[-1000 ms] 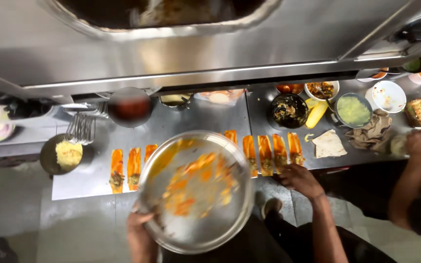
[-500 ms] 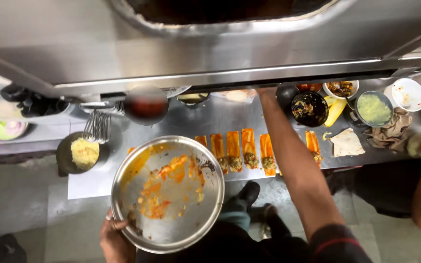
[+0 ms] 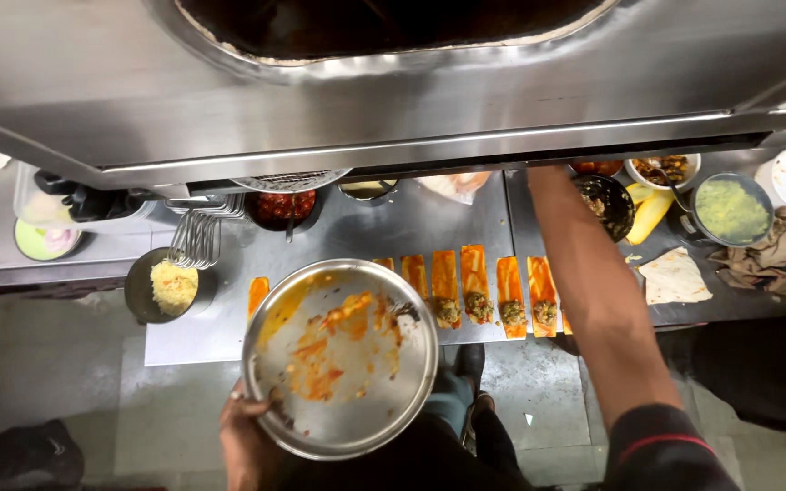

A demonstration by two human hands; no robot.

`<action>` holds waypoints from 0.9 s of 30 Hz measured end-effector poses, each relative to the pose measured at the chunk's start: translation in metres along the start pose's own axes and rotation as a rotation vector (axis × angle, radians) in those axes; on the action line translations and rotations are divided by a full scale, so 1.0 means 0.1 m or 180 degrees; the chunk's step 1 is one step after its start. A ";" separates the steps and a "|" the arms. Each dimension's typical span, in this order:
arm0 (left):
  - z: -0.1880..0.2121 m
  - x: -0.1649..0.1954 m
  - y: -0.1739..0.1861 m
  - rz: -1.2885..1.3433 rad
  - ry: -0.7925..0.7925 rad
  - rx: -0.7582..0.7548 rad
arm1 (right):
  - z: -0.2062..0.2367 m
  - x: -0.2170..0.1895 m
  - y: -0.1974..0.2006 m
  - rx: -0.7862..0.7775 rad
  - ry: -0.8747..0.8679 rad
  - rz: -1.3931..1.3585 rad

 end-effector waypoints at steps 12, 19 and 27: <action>-0.29 -0.42 -0.88 -0.0565 0.0453 -0.0490 | -0.56 0.42 0.29 0.0042 -0.0035 0.0304; -0.07 -0.40 -1.13 -0.0455 0.0383 -0.0561 | -0.22 0.87 0.15 -0.0195 0.0176 0.0693; 0.07 -0.51 -1.12 -0.0386 0.0305 -0.0448 | 0.42 0.39 -0.17 -0.0408 0.1577 0.0736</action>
Point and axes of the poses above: each hand's wrist, its own z-axis away from the middle knuckle, its own y-axis out of the back of the hand, x = y × z, the point moved 2 cm from there along -z, towards the middle knuckle, and after that the axes turned 13 degrees about -y, right-handed, at the moved point
